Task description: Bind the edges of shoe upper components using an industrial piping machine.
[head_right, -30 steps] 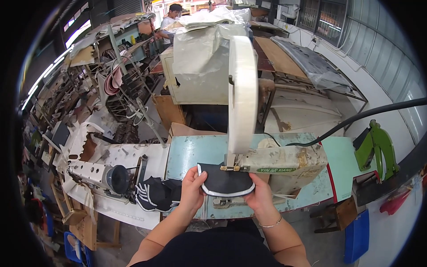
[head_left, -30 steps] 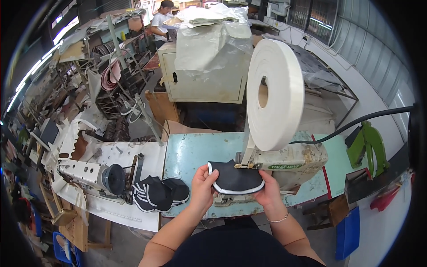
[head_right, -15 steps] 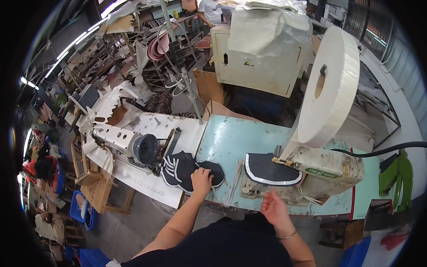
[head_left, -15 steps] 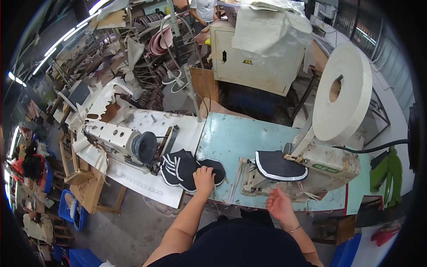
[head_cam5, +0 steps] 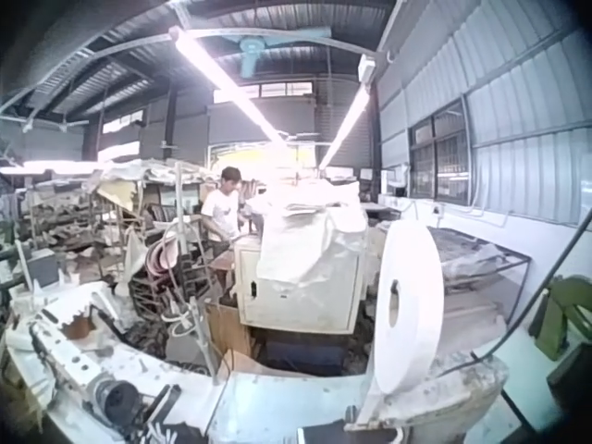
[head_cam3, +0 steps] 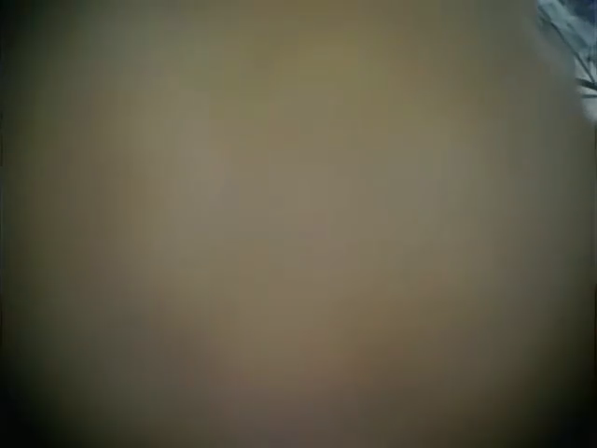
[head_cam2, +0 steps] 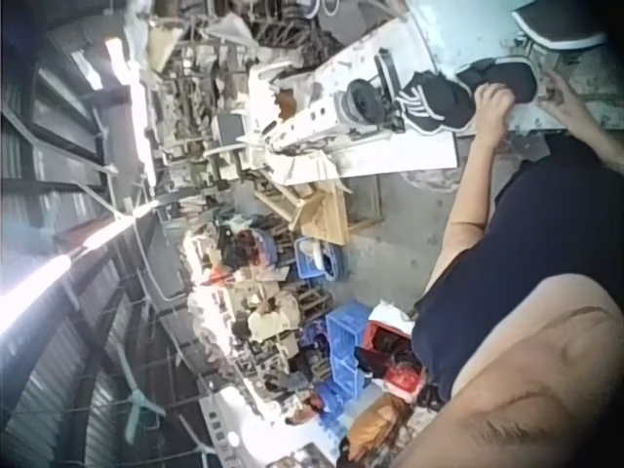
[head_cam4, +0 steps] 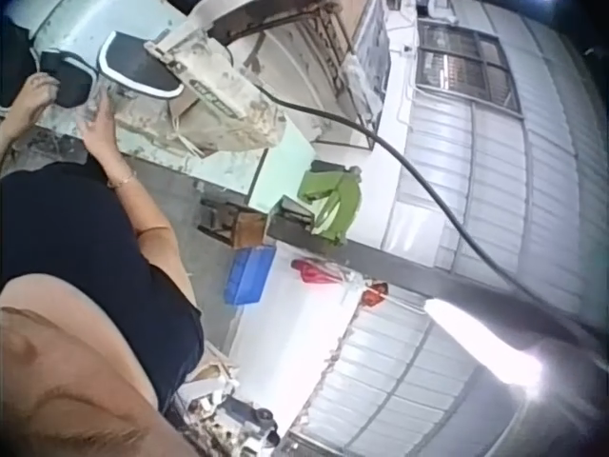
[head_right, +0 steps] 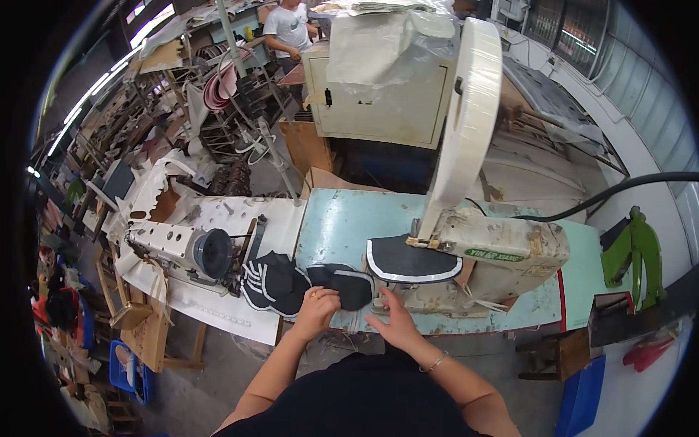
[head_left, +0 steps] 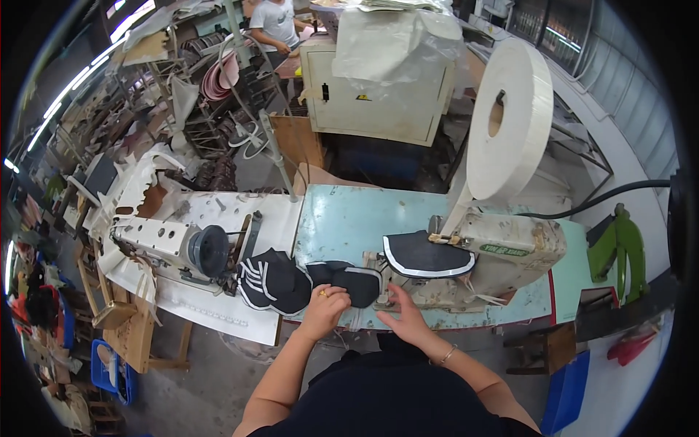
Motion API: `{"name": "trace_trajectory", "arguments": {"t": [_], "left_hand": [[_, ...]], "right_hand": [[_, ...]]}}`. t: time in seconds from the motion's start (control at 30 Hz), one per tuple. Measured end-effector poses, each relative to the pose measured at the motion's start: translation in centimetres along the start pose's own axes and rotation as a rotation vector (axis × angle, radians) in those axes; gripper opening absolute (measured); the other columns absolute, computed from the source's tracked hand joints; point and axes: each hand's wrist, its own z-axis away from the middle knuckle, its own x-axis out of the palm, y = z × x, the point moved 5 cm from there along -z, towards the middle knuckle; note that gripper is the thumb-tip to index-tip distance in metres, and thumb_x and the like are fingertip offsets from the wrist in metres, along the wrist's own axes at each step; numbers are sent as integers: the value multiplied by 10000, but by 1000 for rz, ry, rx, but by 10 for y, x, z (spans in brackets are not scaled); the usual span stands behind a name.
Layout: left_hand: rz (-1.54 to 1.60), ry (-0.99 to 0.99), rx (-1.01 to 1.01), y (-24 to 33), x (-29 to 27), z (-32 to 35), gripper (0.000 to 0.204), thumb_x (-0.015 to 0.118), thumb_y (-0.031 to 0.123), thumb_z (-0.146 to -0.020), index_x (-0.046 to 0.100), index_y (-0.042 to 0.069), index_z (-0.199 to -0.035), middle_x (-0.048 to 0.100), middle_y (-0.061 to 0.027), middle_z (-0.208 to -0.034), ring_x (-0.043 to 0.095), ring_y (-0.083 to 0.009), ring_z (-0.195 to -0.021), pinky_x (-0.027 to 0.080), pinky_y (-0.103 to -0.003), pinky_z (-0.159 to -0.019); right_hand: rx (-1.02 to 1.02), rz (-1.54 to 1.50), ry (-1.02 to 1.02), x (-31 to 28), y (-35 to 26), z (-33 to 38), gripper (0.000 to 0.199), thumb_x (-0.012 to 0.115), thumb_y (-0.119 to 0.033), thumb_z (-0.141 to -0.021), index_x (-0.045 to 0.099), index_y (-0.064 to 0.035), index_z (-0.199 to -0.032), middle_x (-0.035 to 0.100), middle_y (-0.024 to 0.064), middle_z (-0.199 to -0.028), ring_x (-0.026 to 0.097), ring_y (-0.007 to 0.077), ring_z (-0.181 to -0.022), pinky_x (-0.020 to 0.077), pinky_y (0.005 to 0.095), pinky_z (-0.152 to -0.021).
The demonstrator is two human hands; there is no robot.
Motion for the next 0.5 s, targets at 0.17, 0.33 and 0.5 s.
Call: {"name": "trace_trajectory", "arguments": {"t": [0.17, 0.33, 0.5], "left_hand": [[260, -59, 95, 25, -10, -6, 272, 623, 70, -679, 520, 81, -930, 537, -72, -962, 500, -237, -996, 369, -375, -875], [1301, -44, -532, 19, 49, 22, 581, 670, 177, -744, 360, 51, -1219, 487, -97, -1082, 502, -168, -968, 432, -297, -797], [882, -217, -711, -13, 65, 54, 208, 452, 169, -881, 565, 55, -1014, 530, -7, -609, 502, -76, -560, 413, -219, -526]], "right_hand": [[-28, -222, -137, -12, -25, -14, 449, 677, -127, -717, 472, -2, -1096, 558, 67, -998, 535, 142, -897, 444, 273, -773], [61, -751, -116, -25, -38, 14, 236, 602, -42, -784, 518, 11, -998, 581, 38, -909, 540, 90, -808, 446, 228, -720], [14, -861, 50, -50, -38, 31, 237, 564, 0, -794, 497, 3, -1021, 578, 45, -920, 552, 108, -825, 454, 253, -751]]}}
